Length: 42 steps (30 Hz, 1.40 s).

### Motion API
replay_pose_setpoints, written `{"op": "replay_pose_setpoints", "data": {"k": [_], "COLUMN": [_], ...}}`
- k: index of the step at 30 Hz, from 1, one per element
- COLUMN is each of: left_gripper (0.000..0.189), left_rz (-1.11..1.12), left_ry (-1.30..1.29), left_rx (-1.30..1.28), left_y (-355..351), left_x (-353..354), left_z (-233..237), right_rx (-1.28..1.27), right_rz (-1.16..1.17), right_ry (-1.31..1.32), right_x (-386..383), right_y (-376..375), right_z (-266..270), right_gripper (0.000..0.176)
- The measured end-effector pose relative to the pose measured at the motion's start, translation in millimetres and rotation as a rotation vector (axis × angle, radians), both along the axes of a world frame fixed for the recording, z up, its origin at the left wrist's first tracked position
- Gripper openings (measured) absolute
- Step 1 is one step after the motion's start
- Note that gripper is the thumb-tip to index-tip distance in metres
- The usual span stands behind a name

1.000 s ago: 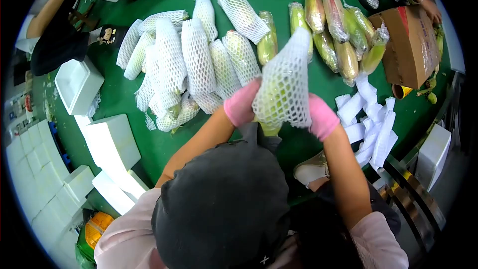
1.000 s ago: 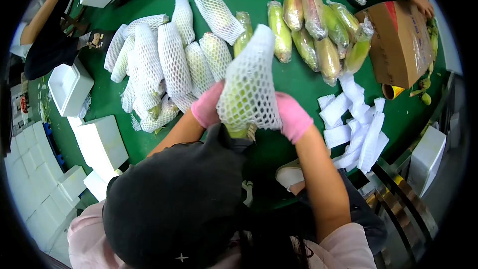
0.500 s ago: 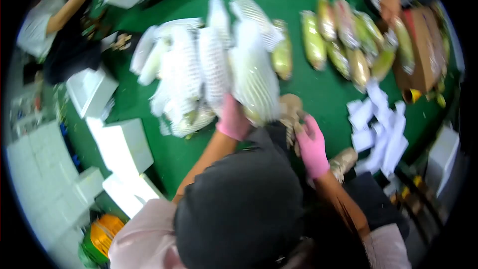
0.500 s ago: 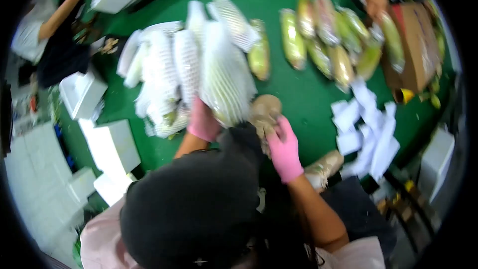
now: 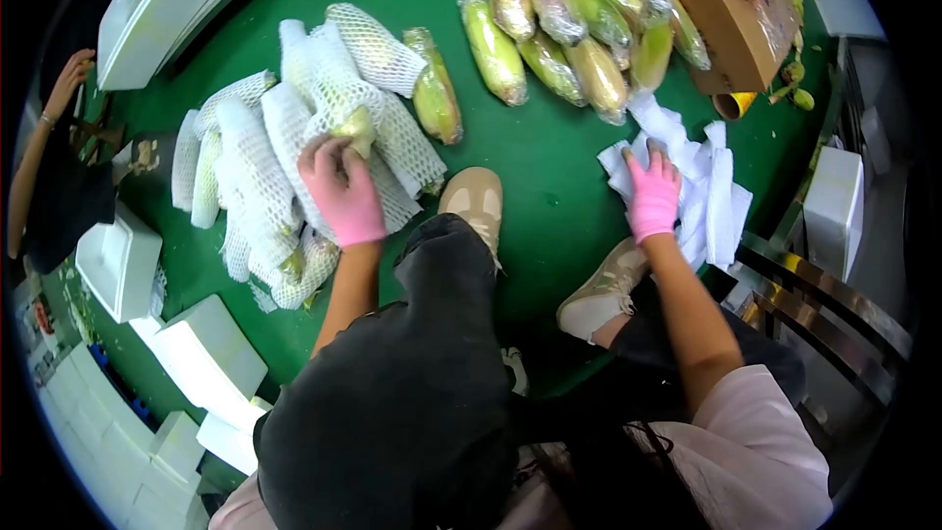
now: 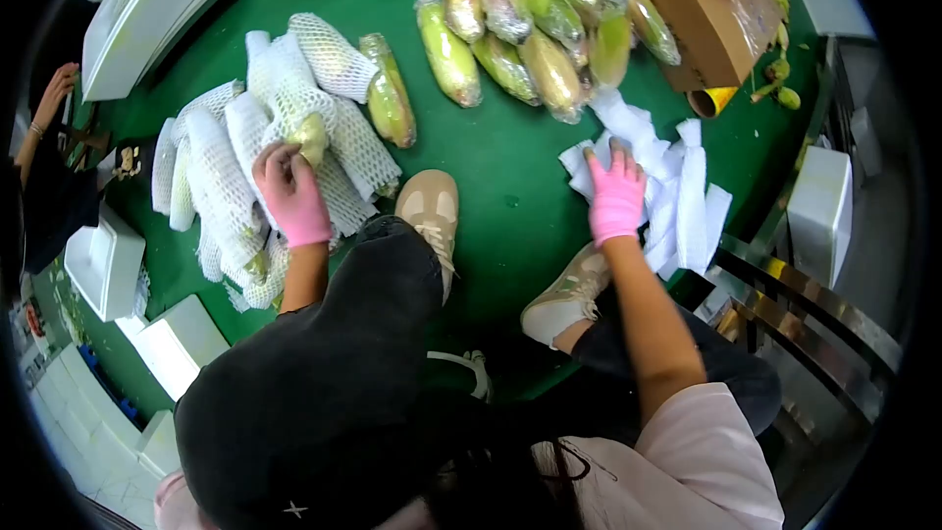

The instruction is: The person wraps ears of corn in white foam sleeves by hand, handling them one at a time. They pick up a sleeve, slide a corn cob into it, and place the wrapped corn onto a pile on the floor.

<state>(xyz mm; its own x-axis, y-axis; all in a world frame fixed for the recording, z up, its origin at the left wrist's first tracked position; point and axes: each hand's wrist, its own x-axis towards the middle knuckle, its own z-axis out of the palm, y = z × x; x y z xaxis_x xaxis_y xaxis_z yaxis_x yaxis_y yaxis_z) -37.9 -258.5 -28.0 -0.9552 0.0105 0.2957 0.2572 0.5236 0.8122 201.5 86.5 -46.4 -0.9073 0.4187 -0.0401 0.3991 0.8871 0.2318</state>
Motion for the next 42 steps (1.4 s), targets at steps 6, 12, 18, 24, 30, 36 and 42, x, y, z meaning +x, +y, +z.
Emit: {"op": "replay_pose_setpoints", "data": {"k": [6, 12, 18, 24, 30, 36, 42], "left_gripper": [0.020, 0.067, 0.072, 0.084, 0.039, 0.037, 0.043], "left_rz": [-0.601, -1.031, -0.679, -0.504, -0.519, -0.072, 0.216], "left_ry": [-0.833, -0.074, -0.410, -0.714, -0.783, -1.323, -1.595], "left_rx": [0.415, 0.140, 0.506, 0.703, 0.632, 1.349, 1.124], "left_y": [21, 73, 70, 72, 58, 14, 13], "left_x": [42, 32, 38, 65, 51, -1, 3], "left_z": [51, 55, 9, -31, -6, -1, -24], "right_rx": [-0.491, -1.693, -2.507, -1.635, -2.138, -1.602, -0.863], "right_rz": [0.462, -0.195, -0.520, -0.155, -0.527, -0.241, -0.324], "right_ry": [-0.287, 0.215, 0.168, 0.448, 0.729, -0.134, -0.131], "right_x": [-48, -112, -140, -131, -144, -164, -280], "right_y": [6, -131, -153, -151, -142, -122, -150], "right_z": [43, 93, 73, 11, 72, 28, -77], "right_gripper": [0.033, 0.054, 0.040, 0.011, 0.009, 0.041, 0.041]}}
